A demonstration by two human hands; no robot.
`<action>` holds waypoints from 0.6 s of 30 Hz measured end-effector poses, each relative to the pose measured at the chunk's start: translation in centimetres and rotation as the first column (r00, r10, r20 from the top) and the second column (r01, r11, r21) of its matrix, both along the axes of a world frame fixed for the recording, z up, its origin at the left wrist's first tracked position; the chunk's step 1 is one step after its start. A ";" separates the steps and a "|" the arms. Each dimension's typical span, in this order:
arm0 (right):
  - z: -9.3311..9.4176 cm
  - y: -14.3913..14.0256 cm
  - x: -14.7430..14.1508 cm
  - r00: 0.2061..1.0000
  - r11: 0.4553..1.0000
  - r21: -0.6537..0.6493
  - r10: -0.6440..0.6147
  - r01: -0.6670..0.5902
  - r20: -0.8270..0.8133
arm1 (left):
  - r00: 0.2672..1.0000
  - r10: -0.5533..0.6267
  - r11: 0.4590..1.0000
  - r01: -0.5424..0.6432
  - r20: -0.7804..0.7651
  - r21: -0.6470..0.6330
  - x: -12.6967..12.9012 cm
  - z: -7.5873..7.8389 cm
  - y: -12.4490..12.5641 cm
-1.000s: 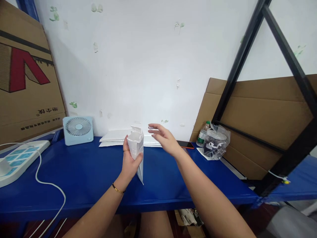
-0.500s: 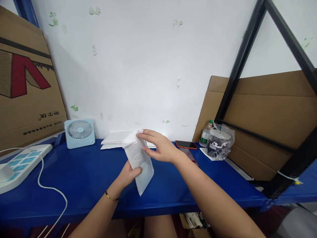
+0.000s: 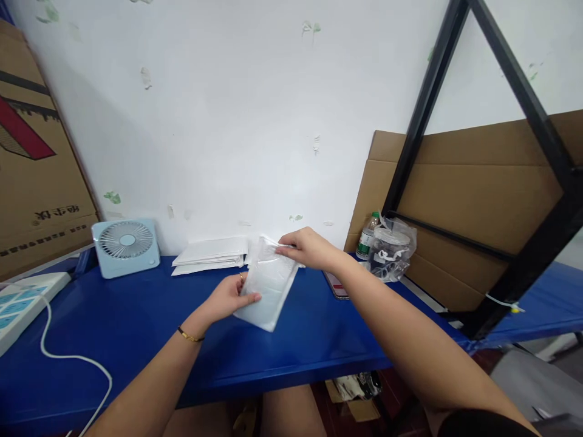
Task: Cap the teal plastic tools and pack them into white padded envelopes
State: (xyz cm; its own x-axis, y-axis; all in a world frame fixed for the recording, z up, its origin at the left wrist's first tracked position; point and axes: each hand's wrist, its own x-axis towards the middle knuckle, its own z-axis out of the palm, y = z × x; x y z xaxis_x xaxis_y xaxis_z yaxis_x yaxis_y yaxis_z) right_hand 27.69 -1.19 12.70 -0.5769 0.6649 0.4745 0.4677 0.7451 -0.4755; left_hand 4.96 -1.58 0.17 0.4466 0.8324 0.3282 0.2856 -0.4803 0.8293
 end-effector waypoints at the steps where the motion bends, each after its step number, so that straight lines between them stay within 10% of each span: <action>1: -0.5 0.4 0.4 1.000 1.000 0.002 -0.018 0.018 -0.006 | 0.992 0.119 0.990 -0.114 -0.053 0.088 -0.6 0.2 0.3; 8: -5.5 4.4 -1.0 0.990 0.995 0.007 -0.102 0.104 -0.100 | 0.728 0.600 0.761 -0.392 -0.331 0.516 -5.5 2.7 2.2; 13: -8.1 10.6 -6.8 0.911 0.967 -0.003 -0.241 0.255 -0.336 | 0.523 0.820 0.510 -0.480 -0.234 0.713 -9.4 4.6 5.3; 18: -10.1 17.0 -13.2 0.904 0.921 -0.312 -0.322 0.231 -0.280 | 0.407 0.881 0.446 -0.544 -0.242 0.711 -12.5 3.6 9.7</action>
